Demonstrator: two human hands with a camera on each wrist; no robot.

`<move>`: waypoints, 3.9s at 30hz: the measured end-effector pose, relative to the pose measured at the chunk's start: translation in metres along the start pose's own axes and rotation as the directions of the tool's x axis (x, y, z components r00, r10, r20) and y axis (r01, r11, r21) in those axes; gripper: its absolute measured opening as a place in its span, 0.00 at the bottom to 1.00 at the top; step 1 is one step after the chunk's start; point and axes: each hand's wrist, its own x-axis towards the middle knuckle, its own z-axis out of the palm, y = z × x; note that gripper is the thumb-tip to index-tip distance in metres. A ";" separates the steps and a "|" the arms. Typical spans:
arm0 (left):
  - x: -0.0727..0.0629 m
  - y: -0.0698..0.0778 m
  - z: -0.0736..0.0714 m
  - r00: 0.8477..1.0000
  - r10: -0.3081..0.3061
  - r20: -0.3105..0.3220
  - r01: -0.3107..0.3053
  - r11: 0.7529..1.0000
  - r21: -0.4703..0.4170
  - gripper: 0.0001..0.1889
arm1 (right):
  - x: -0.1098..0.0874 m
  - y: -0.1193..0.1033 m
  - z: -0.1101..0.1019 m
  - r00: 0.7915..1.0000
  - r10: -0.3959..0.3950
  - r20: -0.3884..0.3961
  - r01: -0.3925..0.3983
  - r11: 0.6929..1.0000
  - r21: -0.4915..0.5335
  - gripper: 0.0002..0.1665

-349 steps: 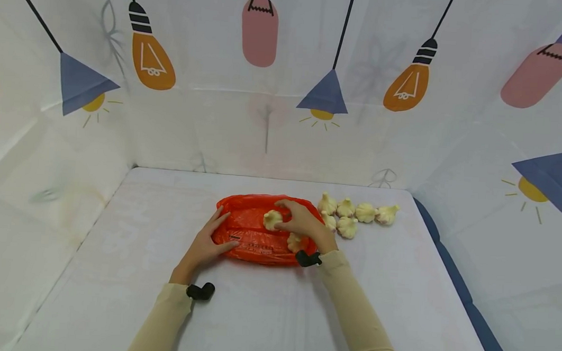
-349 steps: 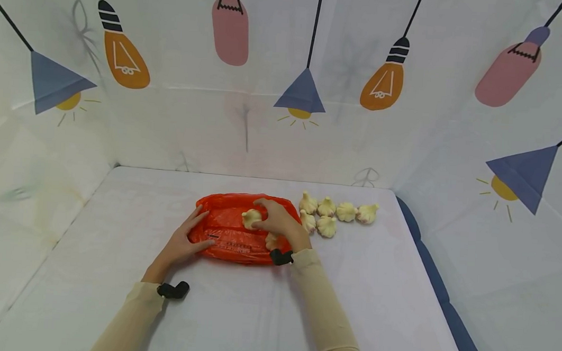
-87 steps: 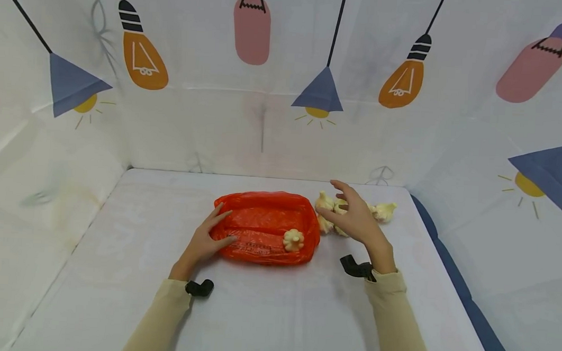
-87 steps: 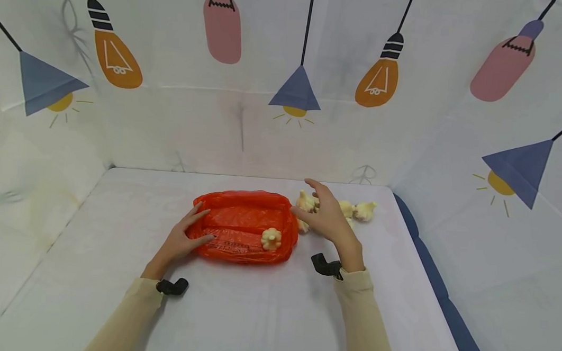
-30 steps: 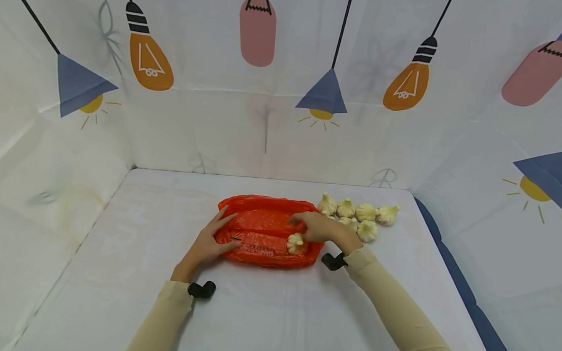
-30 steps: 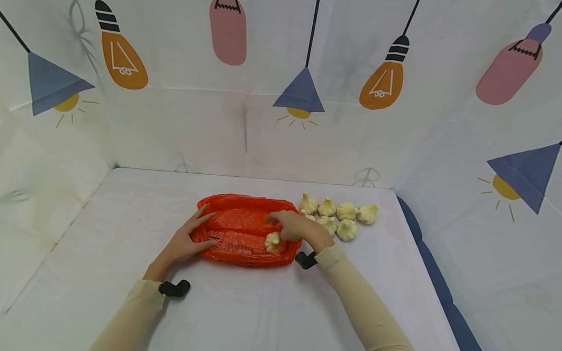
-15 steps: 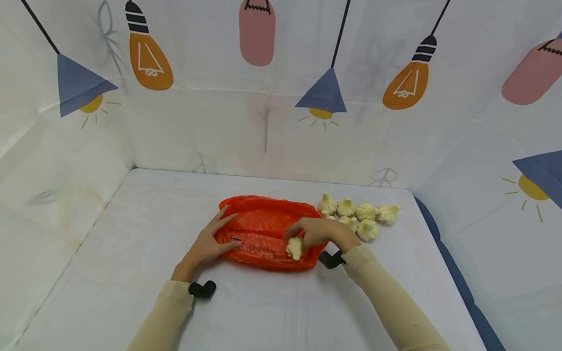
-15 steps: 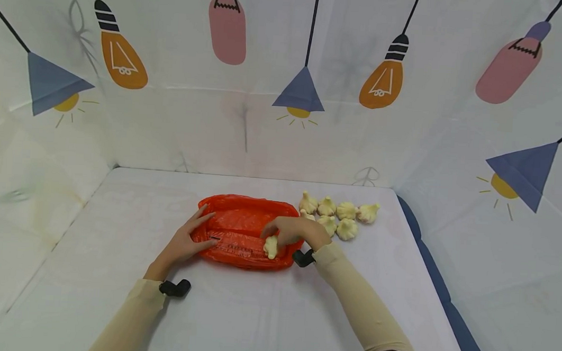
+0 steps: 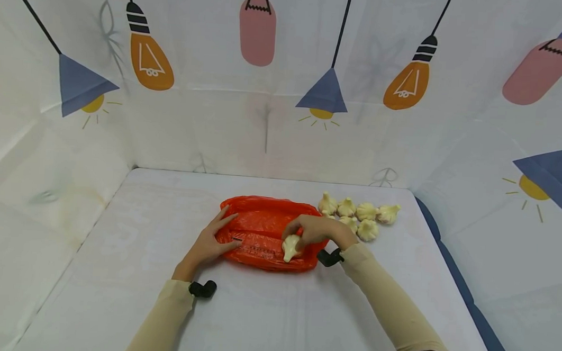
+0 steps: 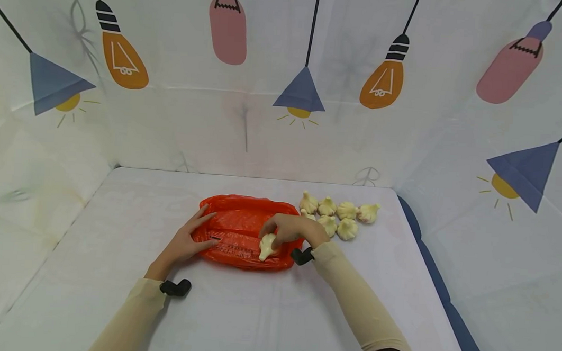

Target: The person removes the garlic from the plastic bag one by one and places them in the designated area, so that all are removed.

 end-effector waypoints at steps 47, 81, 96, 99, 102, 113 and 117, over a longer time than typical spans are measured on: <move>-0.002 0.004 -0.002 1.000 0.027 -0.009 -0.027 1.000 -0.008 0.44 | 0.062 -0.010 0.032 0.976 -0.142 -0.165 0.146 0.989 0.013 0.27; -0.001 0.001 0.000 1.000 0.003 -0.012 -0.003 1.000 -0.012 0.45 | 0.064 -0.025 0.050 0.980 -0.132 -0.148 0.126 0.991 -0.048 0.24; -0.002 0.004 0.000 1.000 -0.010 -0.008 0.009 1.000 -0.014 0.45 | 0.065 -0.023 0.052 0.978 -0.138 -0.157 0.142 0.990 0.012 0.19; -0.002 0.004 0.000 1.000 -0.007 -0.007 0.007 1.000 -0.021 0.45 | 0.063 -0.022 0.051 0.972 -0.156 -0.173 0.162 0.987 0.019 0.19; -0.002 0.003 0.000 1.000 0.003 -0.009 -0.004 1.000 -0.022 0.45 | 0.061 -0.021 0.049 0.965 -0.170 -0.199 0.179 0.983 0.027 0.20; -0.005 0.003 -0.004 0.999 -0.030 -0.011 0.029 0.999 -0.027 0.43 | 0.046 -0.021 0.039 0.932 -0.192 -0.308 0.238 0.964 0.117 0.23; -0.007 0.003 -0.003 0.999 -0.029 -0.016 0.029 1.000 -0.007 0.43 | 0.037 -0.020 0.034 0.908 -0.193 -0.373 0.270 0.948 0.166 0.24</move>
